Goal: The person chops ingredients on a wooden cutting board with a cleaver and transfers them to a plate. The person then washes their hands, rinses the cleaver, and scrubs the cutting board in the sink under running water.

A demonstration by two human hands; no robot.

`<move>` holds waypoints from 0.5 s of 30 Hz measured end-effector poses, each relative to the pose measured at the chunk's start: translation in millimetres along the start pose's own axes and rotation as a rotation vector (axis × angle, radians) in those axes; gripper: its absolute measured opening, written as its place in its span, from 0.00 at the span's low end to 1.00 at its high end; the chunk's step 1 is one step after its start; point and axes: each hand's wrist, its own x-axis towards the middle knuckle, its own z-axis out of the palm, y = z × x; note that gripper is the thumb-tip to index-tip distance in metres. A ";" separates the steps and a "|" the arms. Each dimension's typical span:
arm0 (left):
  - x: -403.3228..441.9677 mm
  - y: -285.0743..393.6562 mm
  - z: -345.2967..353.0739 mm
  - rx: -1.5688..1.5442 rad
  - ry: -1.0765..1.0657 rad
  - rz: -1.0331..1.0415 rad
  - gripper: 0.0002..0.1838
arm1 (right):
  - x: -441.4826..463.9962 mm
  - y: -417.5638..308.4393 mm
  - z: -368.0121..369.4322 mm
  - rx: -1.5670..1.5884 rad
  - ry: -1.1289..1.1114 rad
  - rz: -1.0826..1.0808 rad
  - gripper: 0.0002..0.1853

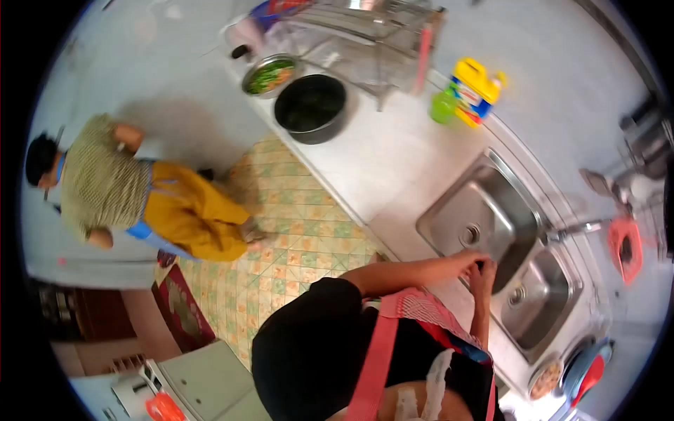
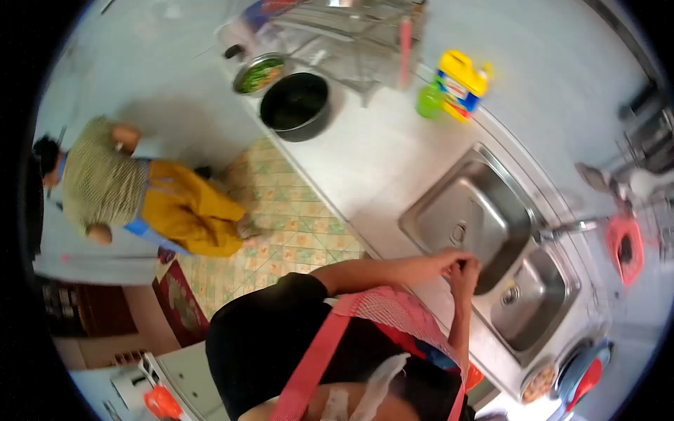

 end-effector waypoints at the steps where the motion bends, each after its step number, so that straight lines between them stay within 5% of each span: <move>1: 30.2 -22.5 -20.9 -0.034 -0.080 -0.019 0.15 | -2.3 -9.8 -4.6 0.051 -0.025 0.032 0.09; 3: 17.6 -8.1 -28.9 -0.048 -0.204 0.032 0.10 | -1.7 -28.3 -12.5 0.150 -0.071 0.100 0.09; 7: 17.5 38.3 -35.2 -0.002 -0.249 -0.203 0.12 | 2.1 -1.0 -42.5 0.210 -0.043 -0.007 0.12; 8: 29.8 25.7 -39.4 0.051 -0.097 -0.083 0.11 | 5.8 6.2 -66.4 0.049 0.073 0.016 0.12; 10: 26.0 29.6 -31.2 -0.014 -0.096 -0.162 0.08 | 33.9 41.2 -100.0 -0.192 0.344 0.019 0.11; 12: 35.5 27.0 -37.7 -0.049 -0.096 -0.196 0.11 | 73.6 96.6 -137.8 -0.280 0.276 0.230 0.12; 14: 23.4 35.3 -13.7 0.157 0.080 -0.071 0.13 | 126.7 163.2 -156.4 -0.981 0.238 -0.019 0.15; 15: 17.5 28.1 -4.5 0.108 0.070 0.015 0.14 | 141.2 181.3 -170.8 -0.847 0.200 -0.099 0.16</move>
